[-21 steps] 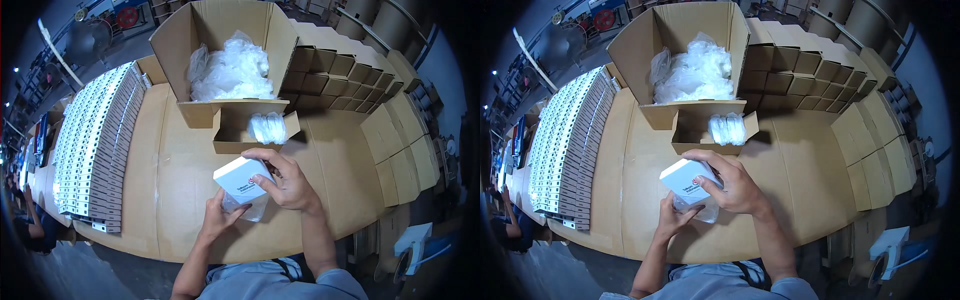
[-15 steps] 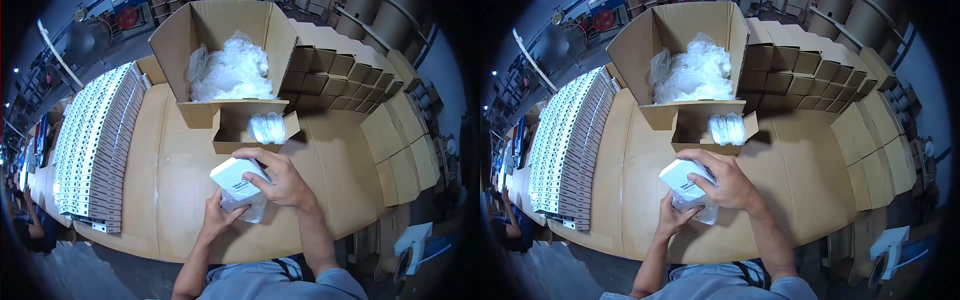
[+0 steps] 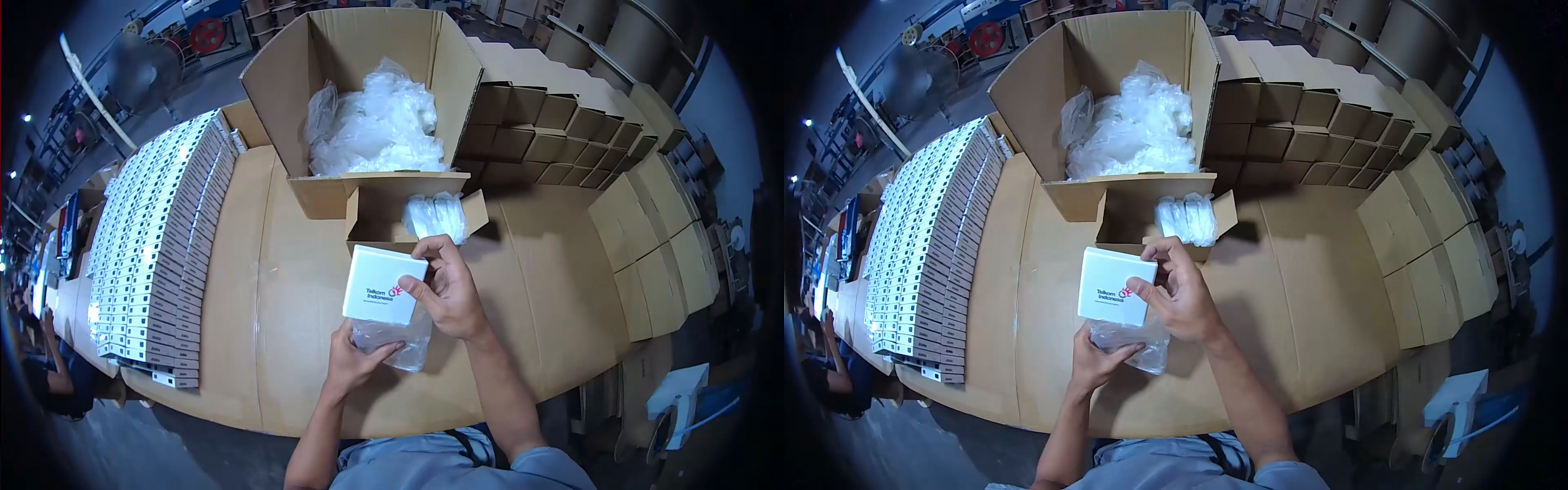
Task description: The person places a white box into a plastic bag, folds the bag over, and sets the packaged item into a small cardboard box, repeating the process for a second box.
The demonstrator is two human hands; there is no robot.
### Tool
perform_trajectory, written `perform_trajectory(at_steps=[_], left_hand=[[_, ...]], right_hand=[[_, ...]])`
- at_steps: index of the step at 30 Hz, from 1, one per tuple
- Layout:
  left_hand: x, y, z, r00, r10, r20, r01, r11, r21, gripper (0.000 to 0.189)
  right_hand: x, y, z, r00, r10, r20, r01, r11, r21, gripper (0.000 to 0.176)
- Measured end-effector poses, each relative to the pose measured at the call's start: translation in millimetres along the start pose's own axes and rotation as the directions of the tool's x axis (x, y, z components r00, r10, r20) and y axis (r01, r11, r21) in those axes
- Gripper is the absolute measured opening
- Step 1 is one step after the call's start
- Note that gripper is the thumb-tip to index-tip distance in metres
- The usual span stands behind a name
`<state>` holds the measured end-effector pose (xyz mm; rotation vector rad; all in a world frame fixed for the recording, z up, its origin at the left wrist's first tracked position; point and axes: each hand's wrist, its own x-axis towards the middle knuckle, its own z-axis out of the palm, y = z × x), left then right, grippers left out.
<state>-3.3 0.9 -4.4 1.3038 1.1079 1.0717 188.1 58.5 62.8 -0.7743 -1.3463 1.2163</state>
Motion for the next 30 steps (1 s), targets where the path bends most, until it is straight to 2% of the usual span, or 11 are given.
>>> perform_trajectory(at_steps=[4,7,11,16,17,21,27,30], left_hand=[[2,3,-2,1.0,-0.001,0.006,0.001,1.0,0.005,0.052],[1,6,-3,1.0,0.023,0.012,-0.023,0.999,0.036,0.049],[4,-7,-4,0.995,0.097,-0.036,-0.097,0.995,0.012,0.045],[4,-4,-8,0.997,0.045,-0.067,-0.045,0.999,0.011,0.049],[4,-5,-9,0.997,0.046,-0.058,-0.045,0.999,0.023,0.05],[3,-6,-10,0.998,0.064,-0.023,-0.064,0.998,0.01,0.048],[-1,-3,-10,0.99,0.139,-0.016,-0.136,0.984,0.118,0.039],[-3,-4,-11,0.983,0.178,-0.034,-0.173,0.978,0.119,0.04]], right_hand=[[-7,6,-5,0.998,0.055,-0.028,-0.052,0.995,0.081,0.033],[-4,14,-1,0.99,-0.065,-0.125,0.081,0.989,0.127,0.032],[-10,18,0,0.994,-0.048,-0.102,0.059,0.992,0.113,0.031],[-22,12,-16,0.996,-0.028,-0.085,0.039,0.992,0.123,0.032],[-23,11,-19,0.994,-0.065,-0.086,0.076,0.99,0.123,0.032],[-27,5,-26,0.994,-0.06,-0.091,0.068,0.994,0.091,0.033],[-22,-7,-36,0.972,-0.227,-0.062,0.225,0.973,-0.043,0.031],[-20,-18,-39,0.971,-0.237,-0.028,0.233,0.966,-0.11,0.03]])
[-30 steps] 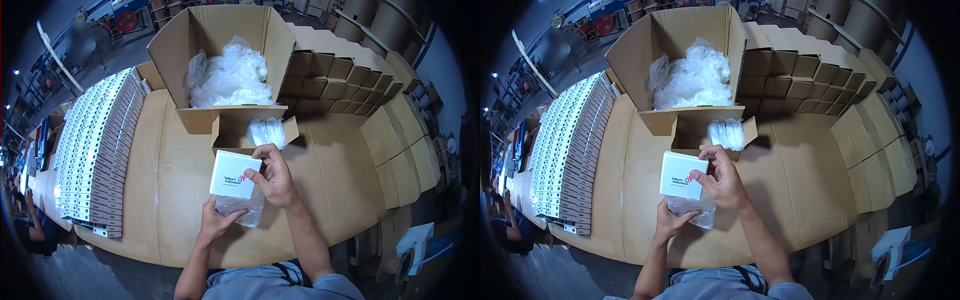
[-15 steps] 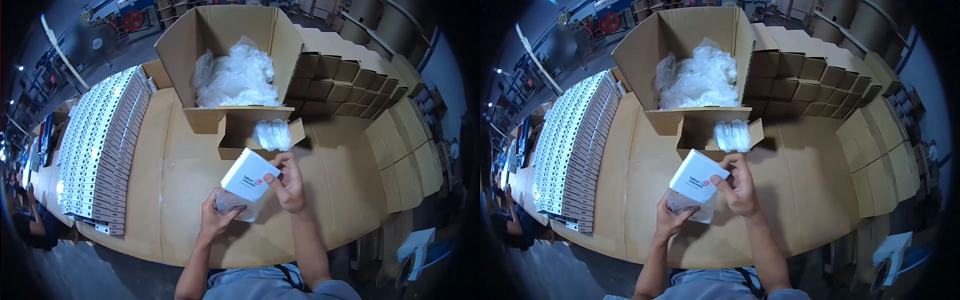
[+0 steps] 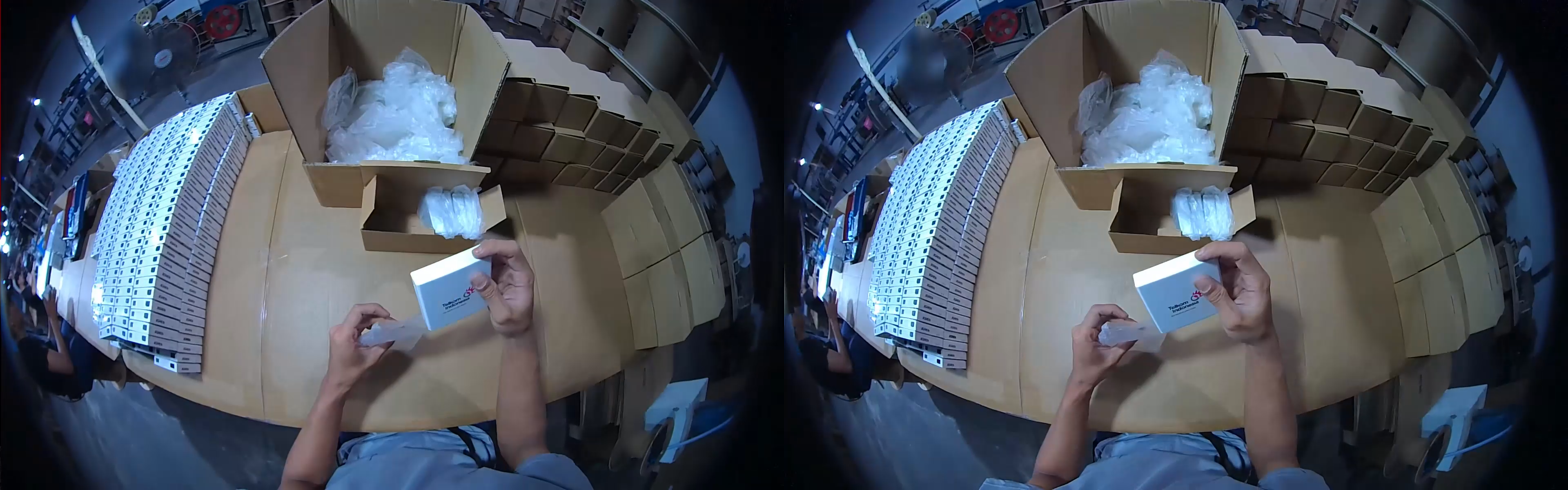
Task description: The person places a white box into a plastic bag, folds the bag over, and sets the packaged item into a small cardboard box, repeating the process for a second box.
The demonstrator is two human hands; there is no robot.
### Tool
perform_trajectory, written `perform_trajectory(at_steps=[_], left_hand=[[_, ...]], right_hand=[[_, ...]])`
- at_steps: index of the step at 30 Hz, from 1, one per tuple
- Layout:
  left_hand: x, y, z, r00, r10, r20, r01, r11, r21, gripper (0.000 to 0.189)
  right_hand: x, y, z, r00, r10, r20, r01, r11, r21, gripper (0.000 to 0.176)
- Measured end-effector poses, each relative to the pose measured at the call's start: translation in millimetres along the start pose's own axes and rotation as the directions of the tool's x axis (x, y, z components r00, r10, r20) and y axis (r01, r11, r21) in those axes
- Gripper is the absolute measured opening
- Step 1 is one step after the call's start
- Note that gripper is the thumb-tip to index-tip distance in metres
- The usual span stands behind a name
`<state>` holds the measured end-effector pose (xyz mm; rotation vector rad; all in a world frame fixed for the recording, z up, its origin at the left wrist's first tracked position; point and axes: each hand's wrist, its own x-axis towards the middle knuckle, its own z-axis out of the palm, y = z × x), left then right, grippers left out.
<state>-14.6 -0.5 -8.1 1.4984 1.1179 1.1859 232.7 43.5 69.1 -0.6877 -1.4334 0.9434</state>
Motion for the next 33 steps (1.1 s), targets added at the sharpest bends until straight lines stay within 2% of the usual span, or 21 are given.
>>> perform_trajectory(at_steps=[2,6,9,12,13,16,17,21,24,25,28,29,32,33], left_hand=[[0,0,0,0.998,0.057,-0.014,-0.057,0.998,0.038,0.042],[1,11,3,0.998,0.059,-0.031,-0.056,0.994,0.096,0.042],[-2,2,5,1.0,0.02,-0.024,-0.019,0.998,0.067,0.041],[-3,0,8,1.0,-0.017,-0.022,0.017,1.0,0.01,0.041],[-3,0,8,0.999,-0.024,-0.023,0.024,1.0,0.014,0.042],[-3,-7,9,0.998,-0.064,-0.02,0.064,0.998,0.016,0.048],[-4,-14,11,0.996,-0.09,-0.014,0.09,0.996,0.007,0.049],[-2,-4,13,0.986,-0.164,-0.012,0.163,0.985,-0.056,0.054],[0,1,11,0.982,-0.189,-0.004,0.185,0.967,-0.175,0.054],[1,0,9,0.98,-0.199,0.023,0.199,0.952,-0.231,0.055],[3,5,3,0.973,-0.219,0.069,0.23,0.942,-0.243,0.058],[2,11,3,0.98,-0.188,0.064,0.198,0.952,-0.232,0.047],[-6,-15,-4,0.942,-0.318,0.105,0.334,0.872,-0.358,0.034],[-5,-19,-4,0.939,-0.333,0.089,0.343,0.88,-0.329,0.031]], right_hand=[[1,-2,-2,0.998,0.006,0.055,-0.008,1.0,0.024,0.029],[0,2,-3,0.991,0.004,0.133,-0.014,0.997,0.071,0.028],[2,0,5,0.992,0.07,0.109,-0.072,0.997,0.017,0.027],[10,-1,8,0.987,0.072,0.146,-0.043,0.98,-0.194,0.025],[16,-8,9,0.974,0.085,0.209,-0.027,0.964,-0.266,0.024],[28,-12,19,0.927,0.027,0.374,0.07,0.967,-0.243,0.024],[31,-10,23,0.919,0.044,0.393,0.059,0.968,-0.246,0.026],[34,-7,44,0.951,0.149,0.271,-0.075,0.961,-0.267,0.026],[30,2,48,0.95,0.237,0.203,-0.18,0.948,-0.261,0.026],[28,7,49,0.963,0.214,0.162,-0.17,0.953,-0.25,0.025],[29,10,46,0.933,0.344,0.105,-0.323,0.929,-0.18,0.023],[27,14,48,0.951,0.299,0.081,-0.281,0.942,-0.182,0.022],[23,16,49,0.952,0.304,0.042,-0.289,0.932,-0.218,0.02],[20,20,48,0.954,0.294,0.06,-0.278,0.942,-0.188,0.019]])
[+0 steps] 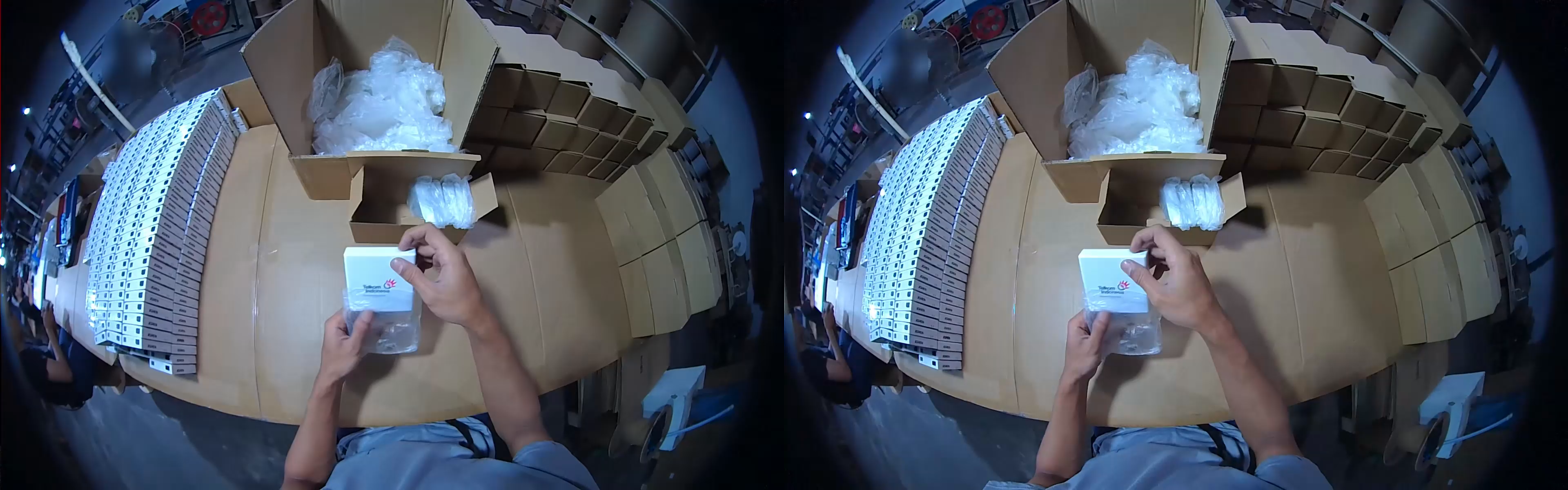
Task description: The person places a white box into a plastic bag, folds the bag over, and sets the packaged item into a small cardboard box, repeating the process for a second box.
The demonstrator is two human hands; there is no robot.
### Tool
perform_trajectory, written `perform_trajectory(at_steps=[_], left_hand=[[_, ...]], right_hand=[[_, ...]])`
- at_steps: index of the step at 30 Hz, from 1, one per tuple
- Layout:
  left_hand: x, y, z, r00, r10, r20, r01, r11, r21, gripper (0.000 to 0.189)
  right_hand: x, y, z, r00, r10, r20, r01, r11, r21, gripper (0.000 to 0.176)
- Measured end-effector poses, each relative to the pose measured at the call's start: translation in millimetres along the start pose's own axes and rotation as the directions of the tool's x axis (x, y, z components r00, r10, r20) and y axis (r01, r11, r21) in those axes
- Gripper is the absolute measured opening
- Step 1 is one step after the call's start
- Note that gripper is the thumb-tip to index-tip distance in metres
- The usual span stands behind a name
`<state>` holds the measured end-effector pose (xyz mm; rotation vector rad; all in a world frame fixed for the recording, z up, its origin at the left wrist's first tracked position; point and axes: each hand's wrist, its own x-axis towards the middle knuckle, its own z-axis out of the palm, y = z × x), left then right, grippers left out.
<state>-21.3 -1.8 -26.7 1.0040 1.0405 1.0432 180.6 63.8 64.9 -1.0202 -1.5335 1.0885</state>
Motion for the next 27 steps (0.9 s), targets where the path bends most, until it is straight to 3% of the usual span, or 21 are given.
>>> perform_trajectory(at_steps=[2,4,6,10,13,17,18,23,27], left_hand=[[-1,-3,1,0.999,0.008,-0.049,-0.011,0.998,-0.057,0.031],[1,3,8,0.994,0.084,-0.071,-0.089,0.994,-0.068,0.032],[1,-1,5,0.998,0.052,-0.039,-0.054,0.997,-0.062,0.034],[1,-10,3,0.999,-0.036,0.004,0.036,0.969,-0.243,0.036],[-2,-7,3,0.994,-0.102,-0.032,0.086,0.939,-0.333,0.036],[-1,-16,-8,0.997,-0.036,-0.074,0.011,0.949,-0.316,0.036],[0,-15,-8,0.997,-0.03,-0.075,0.003,0.943,-0.333,0.037],[4,7,8,0.992,-0.044,-0.116,-0.005,0.921,-0.39,0.039],[9,-7,-5,0.995,0.088,-0.053,-0.096,0.979,-0.178,0.047]], right_hand=[[-2,13,-1,0.999,-0.033,0.029,0.031,0.998,0.06,0.018],[-6,16,-4,0.996,0.089,0.012,-0.089,0.989,0.117,0.018],[-11,21,-4,0.989,0.145,-0.017,-0.141,0.977,0.163,0.017],[-16,24,-1,0.988,0.147,-0.041,-0.144,0.987,0.064,0.015],[-21,24,-3,0.964,0.245,0.107,-0.244,0.969,-0.025,0.02],[-43,45,-6,0.984,0.17,0.057,-0.178,0.896,0.406,0.032],[-51,43,-6,0.975,0.196,0.102,-0.22,0.893,0.392,0.032],[-72,63,17,0.963,0.262,-0.064,-0.215,0.889,0.403,0.023],[-77,71,15,0.96,0.242,-0.142,-0.169,0.903,0.394,0.016]])
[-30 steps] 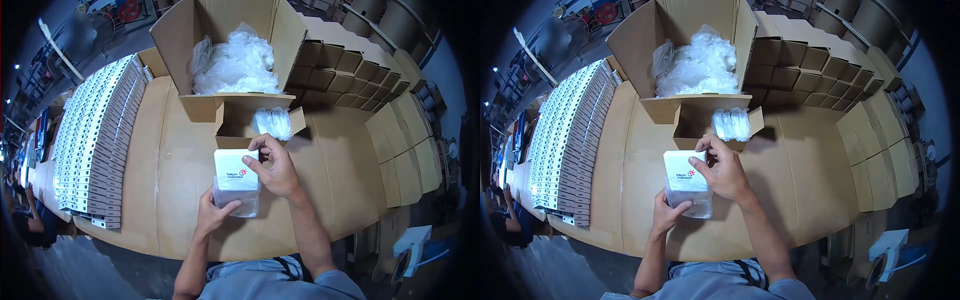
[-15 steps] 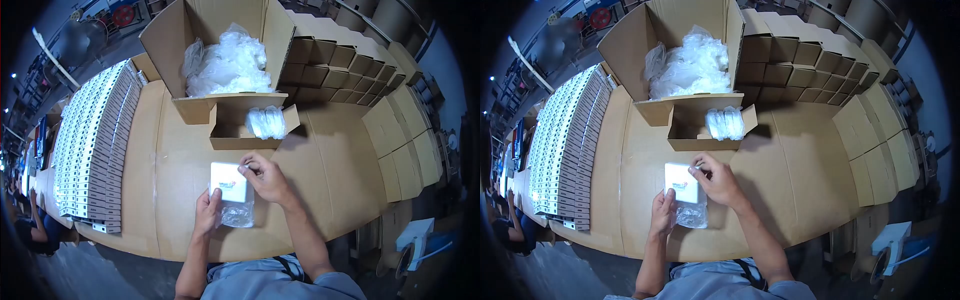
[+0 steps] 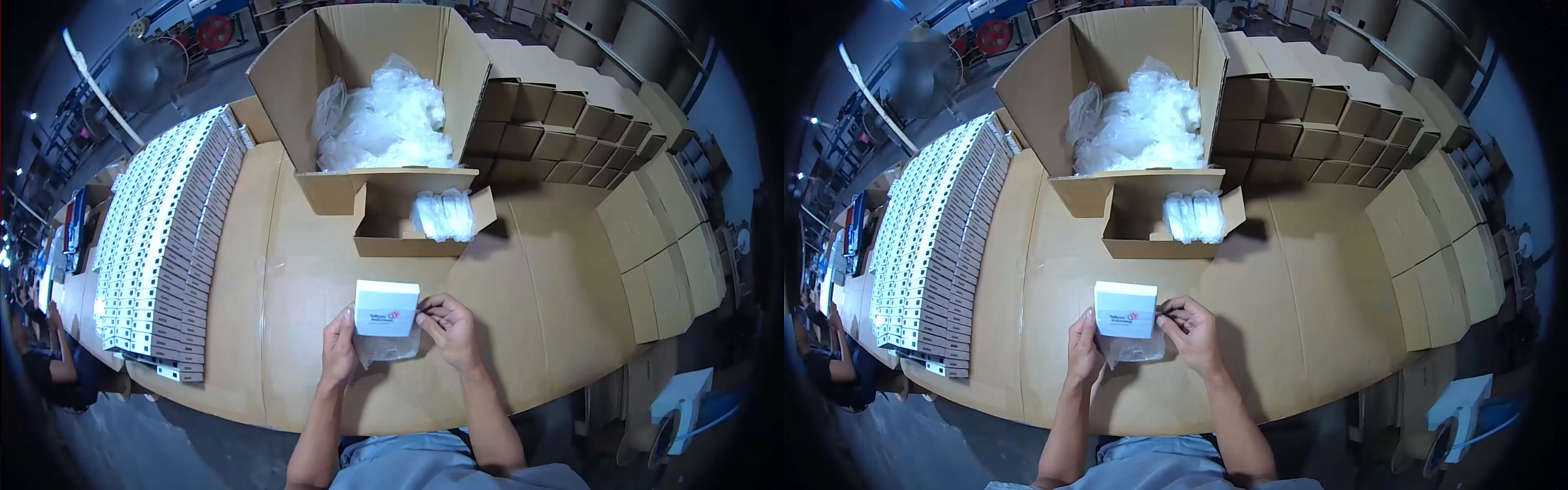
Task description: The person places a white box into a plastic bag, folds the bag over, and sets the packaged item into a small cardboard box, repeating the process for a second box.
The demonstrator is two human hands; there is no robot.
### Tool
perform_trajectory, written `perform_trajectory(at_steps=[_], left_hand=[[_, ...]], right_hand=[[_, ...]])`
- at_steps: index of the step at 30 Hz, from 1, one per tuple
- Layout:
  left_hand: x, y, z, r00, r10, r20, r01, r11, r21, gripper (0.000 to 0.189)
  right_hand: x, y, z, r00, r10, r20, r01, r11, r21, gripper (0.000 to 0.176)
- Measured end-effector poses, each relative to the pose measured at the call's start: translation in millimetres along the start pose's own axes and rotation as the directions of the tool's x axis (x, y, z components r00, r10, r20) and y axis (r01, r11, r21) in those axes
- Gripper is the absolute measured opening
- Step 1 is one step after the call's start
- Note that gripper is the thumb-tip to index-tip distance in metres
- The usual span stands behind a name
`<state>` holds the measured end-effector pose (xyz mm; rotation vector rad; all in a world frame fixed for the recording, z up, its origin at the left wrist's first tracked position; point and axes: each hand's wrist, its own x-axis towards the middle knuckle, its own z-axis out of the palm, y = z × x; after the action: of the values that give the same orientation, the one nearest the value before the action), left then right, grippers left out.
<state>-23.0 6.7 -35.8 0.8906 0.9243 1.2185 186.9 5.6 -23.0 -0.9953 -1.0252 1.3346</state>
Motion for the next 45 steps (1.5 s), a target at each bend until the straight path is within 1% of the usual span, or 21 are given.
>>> perform_trajectory(at_steps=[3,6,7,10,11,14,15,17,20,22,26,27,30,32,34,35,38,40,41,44,45], left_hand=[[-1,4,-1,0.997,0.062,0.04,-0.07,0.968,0.24,0.051],[-1,23,14,0.945,0.288,0.154,-0.326,0.857,0.4,0.05],[-3,29,20,0.959,0.241,0.15,-0.278,0.901,0.332,0.052],[-2,24,20,0.915,0.339,0.219,-0.401,0.826,0.396,0.052],[-3,20,18,0.902,0.358,0.239,-0.424,0.836,0.348,0.053],[-2,3,18,0.935,0.307,0.178,-0.337,0.926,0.17,0.055],[-2,0,25,0.948,0.293,0.122,-0.296,0.955,0.005,0.056],[-2,1,33,0.963,0.259,0.072,-0.249,0.96,-0.127,0.054],[-1,4,37,0.972,0.227,0.064,-0.208,0.952,-0.226,0.055],[0,2,32,0.974,0.201,0.1,-0.167,0.947,-0.274,0.055],[4,13,29,0.949,0.245,0.197,-0.239,0.97,-0.054,0.053],[1,16,25,0.963,0.153,0.221,-0.162,0.987,0.023,0.052],[-6,9,20,0.977,0.014,0.214,-0.011,1.0,-0.017,0.044],[-9,7,23,0.991,0.003,0.135,-0.006,1.0,0.018,0.027],[-9,4,20,0.996,0.027,0.09,-0.04,0.988,0.148,0.022],[-11,4,20,0.999,-0.001,0.052,-0.005,0.993,0.114,0.021],[-12,2,18,0.999,-0.017,-0.046,0.021,0.996,0.086,0.022],[-9,2,18,0.993,0.063,-0.103,-0.045,0.984,0.171,0.023],[-9,3,18,0.988,0.015,-0.153,-0.009,0.999,0.039,0.026],[-6,13,23,0.972,0.05,-0.229,-0.041,0.998,0.044,0.027],[-4,13,18,0.982,0.083,-0.171,-0.068,0.993,0.095,0.028]], right_hand=[[-5,1,-7,0.999,-0.047,-0.014,0.045,0.993,-0.106,0.012],[-10,-1,-10,0.982,-0.19,0.003,0.19,0.982,-0.02,0.012],[-9,-8,-12,0.982,-0.18,0.053,0.18,0.984,-0.007,0.013],[-11,-18,-13,0.968,-0.246,0.056,0.25,0.966,-0.073,0.014],[-11,-17,-20,0.953,-0.277,0.123,0.278,0.96,0.005,0.013],[-12,-18,-23,0.991,-0.116,0.07,0.118,0.993,-0.017,0.01],[-10,-23,-20,0.987,-0.144,0.072,0.142,0.989,0.034,0.013],[-14,-32,-7,0.981,-0.181,0.067,0.17,0.975,0.143,0.021],[-14,-34,-2,0.967,-0.202,0.155,0.216,0.973,-0.083,0.032],[-15,-17,-9,0.982,-0.112,0.152,0.144,0.965,-0.219,0.038],[-18,-3,-10,0.992,-0.122,0.041,0.128,0.962,-0.241,0.037],[-17,0,-13,0.989,-0.142,0.039,0.147,0.959,-0.242,0.037],[-17,-6,-12,0.979,-0.188,0.073,0.202,0.921,-0.334,0.034],[-18,-8,-7,0.984,-0.158,0.078,0.175,0.918,-0.355,0.032],[-16,-2,-8,0.972,-0.194,0.131,0.226,0.923,-0.312,0.029],[-16,0,-9,0.965,-0.212,0.153,0.249,0.924,-0.291,0.028],[-19,-10,-4,0.998,-0.049,0.039,0.058,0.953,-0.297,0.02],[-15,-10,-4,0.982,-0.036,-0.183,0.006,0.986,-0.167,0.016],[-12,-12,-4,0.957,-0.022,-0.289,-0.007,0.995,-0.098,0.014],[-10,-28,4,0.899,-0.42,-0.12,0.37,0.879,-0.301,0.012],[-11,-35,5,0.904,-0.417,0.088,0.417,0.82,-0.393,0.021]])
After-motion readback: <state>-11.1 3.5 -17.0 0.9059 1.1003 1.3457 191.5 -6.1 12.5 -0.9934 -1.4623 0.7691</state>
